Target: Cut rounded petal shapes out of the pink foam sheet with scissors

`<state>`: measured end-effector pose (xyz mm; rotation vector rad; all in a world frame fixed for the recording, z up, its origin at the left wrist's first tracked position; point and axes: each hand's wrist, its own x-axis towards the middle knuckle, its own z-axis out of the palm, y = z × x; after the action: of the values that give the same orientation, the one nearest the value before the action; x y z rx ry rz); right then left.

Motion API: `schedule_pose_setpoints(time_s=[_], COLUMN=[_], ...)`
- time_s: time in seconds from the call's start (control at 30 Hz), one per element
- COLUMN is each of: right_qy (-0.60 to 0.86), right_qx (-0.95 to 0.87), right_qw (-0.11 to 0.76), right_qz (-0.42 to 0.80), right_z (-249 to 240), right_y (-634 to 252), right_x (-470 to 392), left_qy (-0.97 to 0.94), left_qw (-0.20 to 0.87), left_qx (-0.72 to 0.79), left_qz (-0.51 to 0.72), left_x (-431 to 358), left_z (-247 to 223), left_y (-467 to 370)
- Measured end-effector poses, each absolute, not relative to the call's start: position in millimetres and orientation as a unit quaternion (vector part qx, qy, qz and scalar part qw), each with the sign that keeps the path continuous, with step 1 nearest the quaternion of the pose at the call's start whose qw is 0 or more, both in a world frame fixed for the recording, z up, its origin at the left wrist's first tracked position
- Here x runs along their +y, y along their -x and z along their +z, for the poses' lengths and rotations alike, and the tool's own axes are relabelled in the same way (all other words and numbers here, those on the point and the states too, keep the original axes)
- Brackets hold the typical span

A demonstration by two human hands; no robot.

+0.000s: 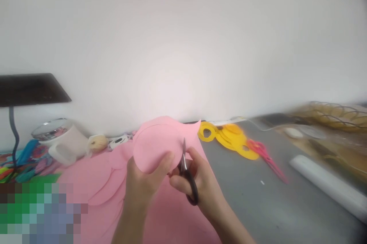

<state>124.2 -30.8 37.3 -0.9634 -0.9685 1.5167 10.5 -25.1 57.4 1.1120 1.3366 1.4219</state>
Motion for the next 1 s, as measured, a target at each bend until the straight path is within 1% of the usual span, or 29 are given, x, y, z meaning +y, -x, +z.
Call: schedule_pose_setpoints(time_s=[0.3,0.6,1.0], right_qy=[0.408,0.425,0.441], right_qx=[-0.401,-0.407,-0.415], right_qw=[0.522,0.521,0.499], right_qz=[0.633,0.618,0.620], right_z=[33.9,25.8,33.6], right_y=[-121.8,-120.7,-122.0], right_x=[-30.7,-30.3,-30.2], left_qy=[-0.433,-0.431,-0.429], left_qw=[0.409,0.422,0.417], left_qx=[0.558,0.550,0.554], left_qz=[0.577,0.578,0.579], left_x=[-23.1,-21.8,-21.1], left_z=[52.6,50.8,50.9], left_y=[-8.6,-5.7,-4.2])
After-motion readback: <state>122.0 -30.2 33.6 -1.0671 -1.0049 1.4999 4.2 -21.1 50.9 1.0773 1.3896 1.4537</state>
